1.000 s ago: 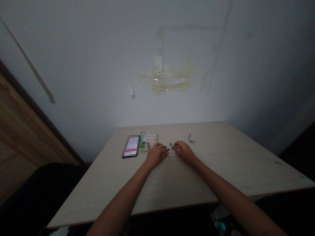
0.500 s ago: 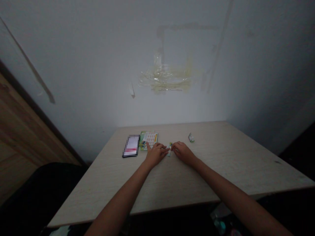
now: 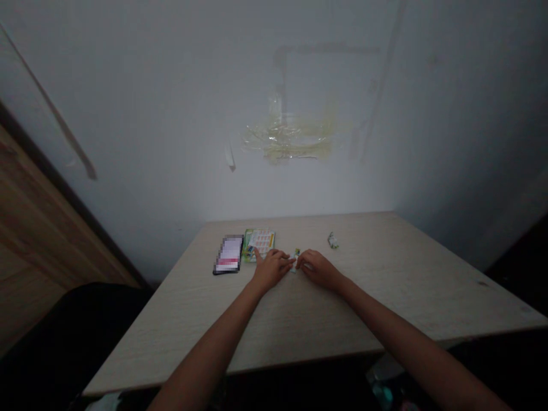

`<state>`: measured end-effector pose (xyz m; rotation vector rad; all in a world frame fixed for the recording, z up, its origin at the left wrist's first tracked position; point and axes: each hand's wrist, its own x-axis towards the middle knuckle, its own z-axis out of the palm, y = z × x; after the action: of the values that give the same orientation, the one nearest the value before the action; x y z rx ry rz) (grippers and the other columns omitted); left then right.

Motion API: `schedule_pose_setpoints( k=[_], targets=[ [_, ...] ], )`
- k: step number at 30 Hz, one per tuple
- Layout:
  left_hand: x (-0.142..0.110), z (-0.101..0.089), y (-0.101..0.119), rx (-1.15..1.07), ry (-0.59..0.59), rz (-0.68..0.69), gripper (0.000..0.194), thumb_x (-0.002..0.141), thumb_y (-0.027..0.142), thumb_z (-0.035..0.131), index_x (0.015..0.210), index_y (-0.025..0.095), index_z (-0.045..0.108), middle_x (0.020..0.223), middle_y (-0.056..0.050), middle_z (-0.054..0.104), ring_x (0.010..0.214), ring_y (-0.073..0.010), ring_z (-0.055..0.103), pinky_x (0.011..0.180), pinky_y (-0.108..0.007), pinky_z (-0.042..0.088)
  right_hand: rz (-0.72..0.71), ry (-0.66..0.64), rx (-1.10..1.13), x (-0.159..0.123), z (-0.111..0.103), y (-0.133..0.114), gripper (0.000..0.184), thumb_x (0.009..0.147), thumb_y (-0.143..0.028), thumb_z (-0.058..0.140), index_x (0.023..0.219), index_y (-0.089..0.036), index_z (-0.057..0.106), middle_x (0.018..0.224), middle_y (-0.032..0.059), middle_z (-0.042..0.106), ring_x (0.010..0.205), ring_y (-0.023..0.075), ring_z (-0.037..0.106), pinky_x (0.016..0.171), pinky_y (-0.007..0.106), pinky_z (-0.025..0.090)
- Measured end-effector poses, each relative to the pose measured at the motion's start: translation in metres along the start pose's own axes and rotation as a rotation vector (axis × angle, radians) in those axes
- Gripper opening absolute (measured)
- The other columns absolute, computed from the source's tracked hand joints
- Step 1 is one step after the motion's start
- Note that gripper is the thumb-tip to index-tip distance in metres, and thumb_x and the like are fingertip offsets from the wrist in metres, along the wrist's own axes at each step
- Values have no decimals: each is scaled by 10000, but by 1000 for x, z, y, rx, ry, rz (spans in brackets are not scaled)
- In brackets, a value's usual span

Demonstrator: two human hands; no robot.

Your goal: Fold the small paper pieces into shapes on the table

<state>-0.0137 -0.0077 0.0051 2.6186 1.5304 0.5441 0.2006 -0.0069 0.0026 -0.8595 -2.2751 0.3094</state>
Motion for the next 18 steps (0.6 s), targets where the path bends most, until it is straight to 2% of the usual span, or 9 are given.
schedule_pose_setpoints(
  k=[8, 18],
  targets=[
    [0, 3, -2, -8, 14, 1, 270, 939, 438, 477, 1162, 500, 616, 1217, 29, 641, 1210, -247, 456, 991, -783, -151, -52, -42, 61, -3, -3, -6, 171, 838, -77, 545, 883, -214, 638, 937, 31, 661, 954, 172, 602, 919, 334, 443],
    [0, 5, -5, -2, 29, 4, 276, 934, 451, 479, 1171, 485, 617, 1212, 23, 645, 1209, -252, 474, 994, -796, -126, -75, -37, 124, -5, -4, -8, 153, 847, -102, 559, 884, -218, 652, 933, 25, 666, 945, 167, 603, 902, 323, 453]
  ],
)
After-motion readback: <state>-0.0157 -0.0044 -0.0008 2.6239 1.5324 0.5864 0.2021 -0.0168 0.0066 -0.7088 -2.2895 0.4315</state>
